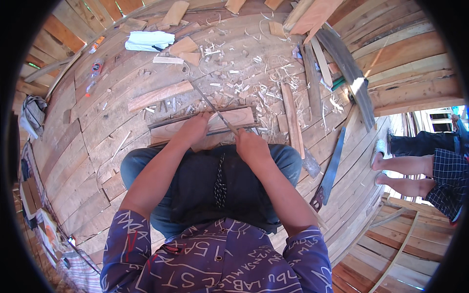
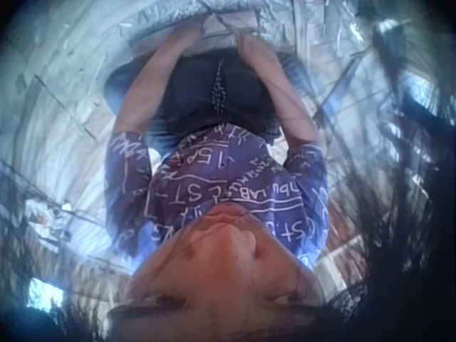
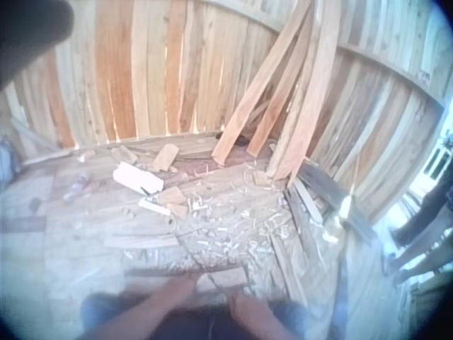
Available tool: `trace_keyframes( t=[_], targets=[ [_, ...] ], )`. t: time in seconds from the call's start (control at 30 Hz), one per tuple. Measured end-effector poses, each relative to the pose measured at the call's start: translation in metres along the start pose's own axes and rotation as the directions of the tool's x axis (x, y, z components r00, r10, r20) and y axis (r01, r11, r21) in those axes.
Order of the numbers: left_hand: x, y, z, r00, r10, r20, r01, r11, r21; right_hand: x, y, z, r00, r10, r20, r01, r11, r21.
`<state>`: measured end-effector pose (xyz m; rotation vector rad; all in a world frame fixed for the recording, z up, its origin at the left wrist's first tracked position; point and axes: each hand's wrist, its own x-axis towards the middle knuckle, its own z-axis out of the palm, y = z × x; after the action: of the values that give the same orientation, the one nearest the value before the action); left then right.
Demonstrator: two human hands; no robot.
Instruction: The person uses a saw to cut a small piece of wood and then uses a thin metal tool to scrape the surface of the wood while sitting on a wooden floor.
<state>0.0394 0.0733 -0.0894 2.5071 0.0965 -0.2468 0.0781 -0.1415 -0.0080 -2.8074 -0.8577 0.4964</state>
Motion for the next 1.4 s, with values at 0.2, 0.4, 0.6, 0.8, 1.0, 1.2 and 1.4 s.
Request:
trace_keyframes(
  t=[0.2, 0.4, 0.6, 0.8, 1.0, 1.2, 1.4],
  targets=[
    [-0.003, 0.0, 0.001, 0.981, 0.066, -0.182, -0.059, 0.997, 0.047, -0.004, -0.016, -0.011, 0.997, 0.074, 0.019, -0.073, 0.996, -0.06],
    [-0.004, 0.006, -0.007, 0.991, 0.023, -0.129, -0.019, 0.999, 0.032, -0.003, -0.011, -0.008, 0.999, 0.049, 0.021, -0.049, 0.998, -0.03],
    [-0.008, 0.007, -0.001, 0.998, 0.024, -0.057, -0.023, 0.999, 0.03, -0.002, -0.004, 0.0, 0.997, 0.053, 0.065, -0.051, 0.998, -0.021],
    [-0.004, 0.005, 0.007, 0.994, -0.001, -0.111, 0.009, 0.997, 0.073, -0.006, -0.011, -0.006, 0.996, 0.072, 0.057, -0.069, 0.997, -0.045],
    [-0.003, -0.002, 0.016, 0.984, -0.034, -0.174, 0.046, 0.997, 0.066, -0.019, -0.008, -0.014, 0.994, 0.087, 0.073, -0.083, 0.995, -0.059],
    [-0.003, 0.003, 0.011, 0.992, -0.026, -0.122, 0.035, 0.997, 0.069, -0.032, 0.0, -0.019, 0.99, 0.093, 0.105, -0.083, 0.992, -0.093],
    [0.003, -0.009, 0.015, 0.983, 0.051, -0.178, -0.031, 0.993, 0.113, -0.029, 0.0, -0.022, 0.993, 0.074, 0.096, -0.064, 0.992, -0.11]
  ],
)
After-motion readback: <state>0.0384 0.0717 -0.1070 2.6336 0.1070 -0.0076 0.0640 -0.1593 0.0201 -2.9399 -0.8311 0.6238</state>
